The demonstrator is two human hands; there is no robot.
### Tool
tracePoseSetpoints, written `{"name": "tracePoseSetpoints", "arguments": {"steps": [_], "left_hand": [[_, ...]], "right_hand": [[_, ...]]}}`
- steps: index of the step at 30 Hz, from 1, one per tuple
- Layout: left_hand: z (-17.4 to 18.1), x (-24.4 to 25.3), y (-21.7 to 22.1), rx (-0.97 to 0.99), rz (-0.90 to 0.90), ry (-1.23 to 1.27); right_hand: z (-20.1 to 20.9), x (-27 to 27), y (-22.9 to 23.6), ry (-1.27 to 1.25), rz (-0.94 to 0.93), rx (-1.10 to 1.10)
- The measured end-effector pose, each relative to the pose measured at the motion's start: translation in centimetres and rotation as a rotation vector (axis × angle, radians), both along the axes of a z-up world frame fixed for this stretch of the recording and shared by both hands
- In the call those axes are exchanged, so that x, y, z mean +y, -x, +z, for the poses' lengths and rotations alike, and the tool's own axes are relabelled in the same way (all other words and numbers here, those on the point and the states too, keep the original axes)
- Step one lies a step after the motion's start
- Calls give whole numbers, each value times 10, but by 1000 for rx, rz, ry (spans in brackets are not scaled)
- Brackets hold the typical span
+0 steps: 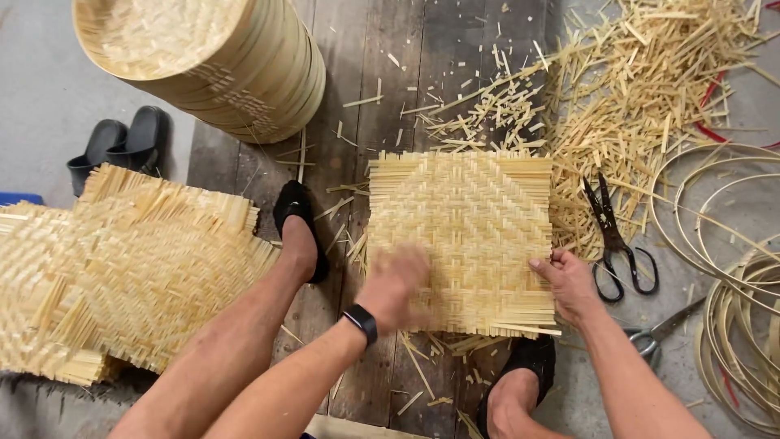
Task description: Assembling and trimming bamboo steamer baskets using wooden forms and scissors.
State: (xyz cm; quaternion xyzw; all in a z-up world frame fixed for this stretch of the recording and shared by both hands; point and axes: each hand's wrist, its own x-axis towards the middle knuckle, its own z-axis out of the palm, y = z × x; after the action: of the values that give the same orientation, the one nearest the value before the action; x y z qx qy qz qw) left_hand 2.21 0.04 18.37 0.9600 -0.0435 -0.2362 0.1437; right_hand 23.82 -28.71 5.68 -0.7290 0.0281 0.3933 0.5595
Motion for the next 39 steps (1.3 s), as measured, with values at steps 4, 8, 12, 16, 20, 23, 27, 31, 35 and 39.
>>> {"name": "tracePoseSetpoints", "arguments": {"steps": [4,8,12,16,20,23,27,31,35,39], "left_hand": [[-84,65,-13,-94,1223,240],[-109,95,-17,147,1419,683],[-93,83,-17,52,1435,643],[-73,77,-21,-12,1447,522],[-80,60,-20,-206,1371,302],[-16,-17,-27,-440,1290,424],[24,-120,-29,-738,759,360],[13,-82,-31,-858,809,376],[-18,19,-10,-666,1328,438],[-103,74,-3,-570,1264,433]], "right_hand": [[12,12,9,-66,-201,139],[3,5,16,-68,-133,-18],[83,50,29,428,9,-381],[85,90,52,399,601,-1291],[73,105,70,519,830,-1505],[83,110,71,563,892,-1333],[69,91,70,525,872,-1349],[47,98,66,405,789,-1399],[60,107,76,458,848,-1321],[67,114,74,486,818,-1289]]}}
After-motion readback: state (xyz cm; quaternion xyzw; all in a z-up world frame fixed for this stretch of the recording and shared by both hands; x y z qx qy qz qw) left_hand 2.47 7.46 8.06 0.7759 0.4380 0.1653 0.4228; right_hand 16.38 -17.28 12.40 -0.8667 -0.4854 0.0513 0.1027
